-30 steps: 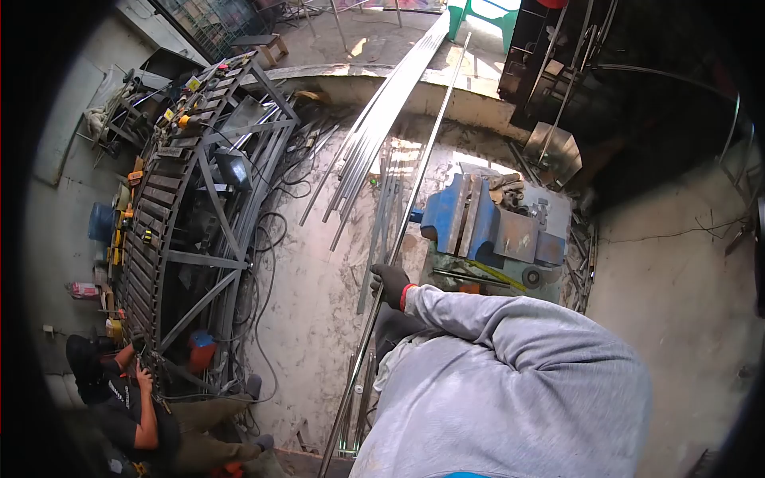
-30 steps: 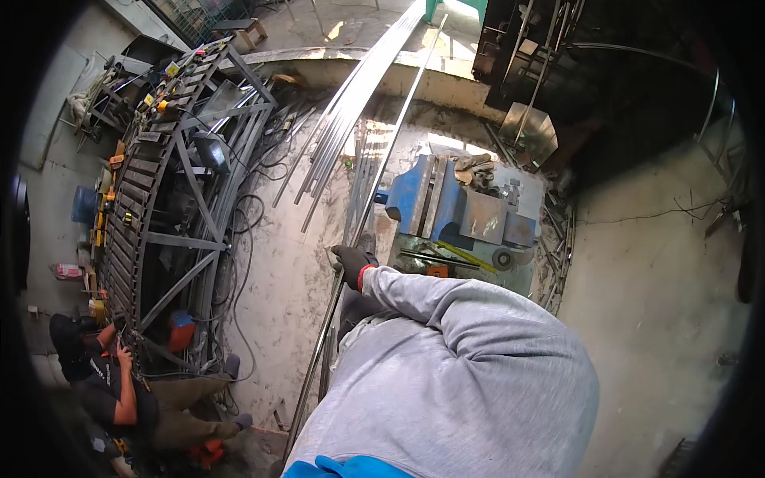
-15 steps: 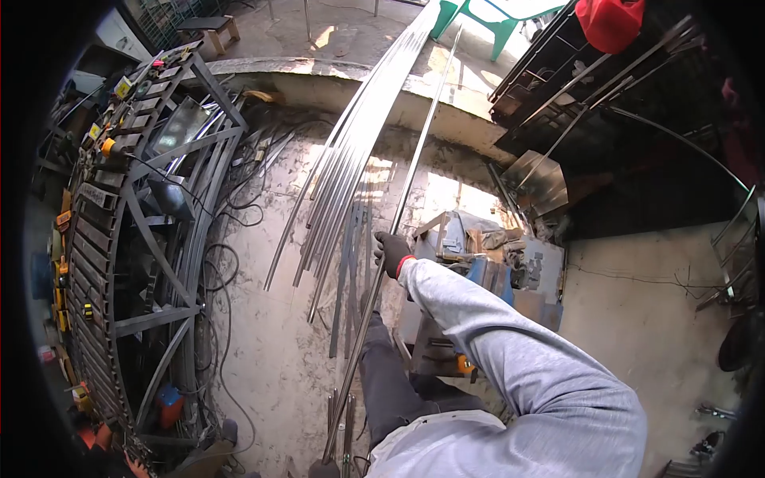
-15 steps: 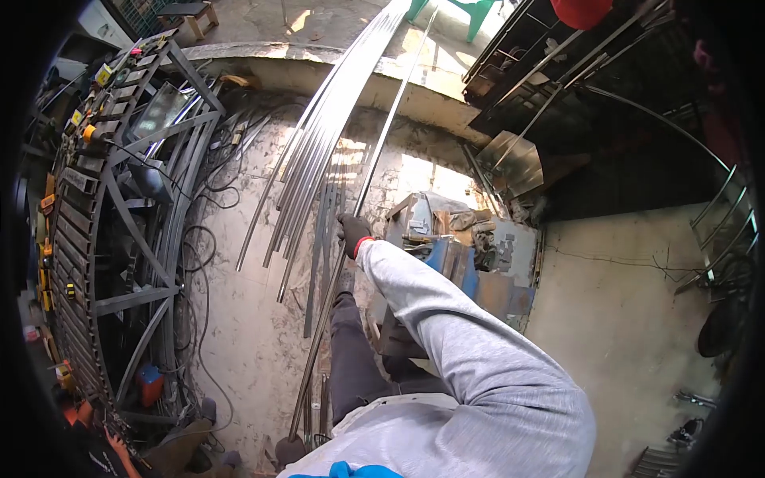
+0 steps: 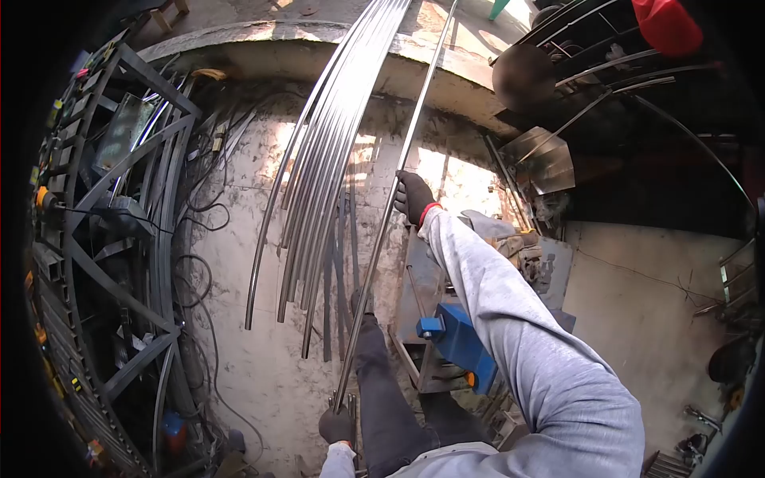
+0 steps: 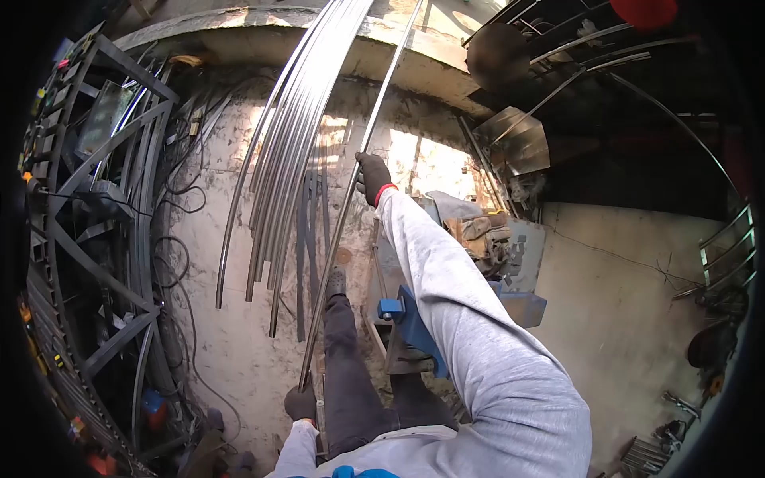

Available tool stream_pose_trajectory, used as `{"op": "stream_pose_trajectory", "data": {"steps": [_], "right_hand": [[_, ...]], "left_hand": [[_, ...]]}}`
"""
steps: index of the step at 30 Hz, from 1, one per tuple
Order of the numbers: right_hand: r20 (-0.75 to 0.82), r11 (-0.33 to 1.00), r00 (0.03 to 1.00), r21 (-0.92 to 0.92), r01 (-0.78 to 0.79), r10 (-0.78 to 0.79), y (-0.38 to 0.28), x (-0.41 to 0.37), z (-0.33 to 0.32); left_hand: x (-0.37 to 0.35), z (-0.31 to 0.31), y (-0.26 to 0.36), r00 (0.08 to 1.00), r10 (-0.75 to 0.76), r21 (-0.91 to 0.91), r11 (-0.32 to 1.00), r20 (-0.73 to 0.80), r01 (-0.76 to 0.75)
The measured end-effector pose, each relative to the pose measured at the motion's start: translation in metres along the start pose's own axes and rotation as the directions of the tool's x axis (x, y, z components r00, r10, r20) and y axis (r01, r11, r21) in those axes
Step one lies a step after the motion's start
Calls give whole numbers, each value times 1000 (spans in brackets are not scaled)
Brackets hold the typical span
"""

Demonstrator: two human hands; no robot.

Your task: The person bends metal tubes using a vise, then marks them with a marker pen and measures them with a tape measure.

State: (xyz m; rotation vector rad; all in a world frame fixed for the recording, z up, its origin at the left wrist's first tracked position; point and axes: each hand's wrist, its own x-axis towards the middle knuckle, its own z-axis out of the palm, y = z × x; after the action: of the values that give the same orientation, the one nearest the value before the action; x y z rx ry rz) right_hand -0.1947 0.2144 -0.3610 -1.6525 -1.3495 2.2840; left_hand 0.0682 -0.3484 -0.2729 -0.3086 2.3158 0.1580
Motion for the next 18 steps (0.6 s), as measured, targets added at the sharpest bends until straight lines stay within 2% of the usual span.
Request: {"op": "stream_pose_trajectory", "data": {"steps": [1,2,3,4,5,6,7,8,9,10,11,13,14,16,18], "right_hand": [[-13,985,1000,-175,-4,2,-11,-23,-3],[-62,887,980,-438,142,-188,-25,-61,3],[43,819,983,-547,174,-180,-43,-109,-2],[174,795,964,-546,264,-200,-33,-121,-21],[297,658,917,-640,397,-265,-43,-162,-34],[393,378,833,-756,534,-389,-46,-198,-54],[453,154,745,-796,586,-490,-49,-231,-74],[466,-12,713,-841,540,-525,-54,-262,-90],[435,-119,709,-885,450,-555,-58,-293,-102],[329,-105,769,-939,327,-548,-45,-313,-122],[188,7,852,-976,219,-488,-10,-339,-153],[344,-280,780,-934,223,-523,-4,-354,-151],[326,-266,788,-940,212,-522,0,-351,-152],[190,-145,766,-981,127,-614,13,-344,-149],[174,-89,774,-984,152,-609,13,-340,-152]], "left_hand": [[12,-8,22,1000,9,-22,1000,29,-8],[28,-14,43,999,30,-15,999,38,-29],[45,-18,67,997,53,-9,999,48,-53],[61,-19,96,993,98,-25,995,62,-96],[75,-25,123,988,134,-35,991,76,-131],[86,-29,152,968,243,-130,963,61,-234],[106,-20,176,938,346,-166,926,15,-339],[114,-26,215,928,372,-183,915,30,-360],[118,-36,255,891,454,-269,859,3,-436],[135,-35,312,841,541,-325,797,7,-509],[154,-29,358,783,621,-366,733,16,-574],[162,-32,432,784,583,-543,738,215,-400],[160,-38,470,760,571,-632,722,312,-283],[167,-29,528,728,617,-778,600,300,-188],[188,-13,582,698,647,-795,577,307,-185]]}}
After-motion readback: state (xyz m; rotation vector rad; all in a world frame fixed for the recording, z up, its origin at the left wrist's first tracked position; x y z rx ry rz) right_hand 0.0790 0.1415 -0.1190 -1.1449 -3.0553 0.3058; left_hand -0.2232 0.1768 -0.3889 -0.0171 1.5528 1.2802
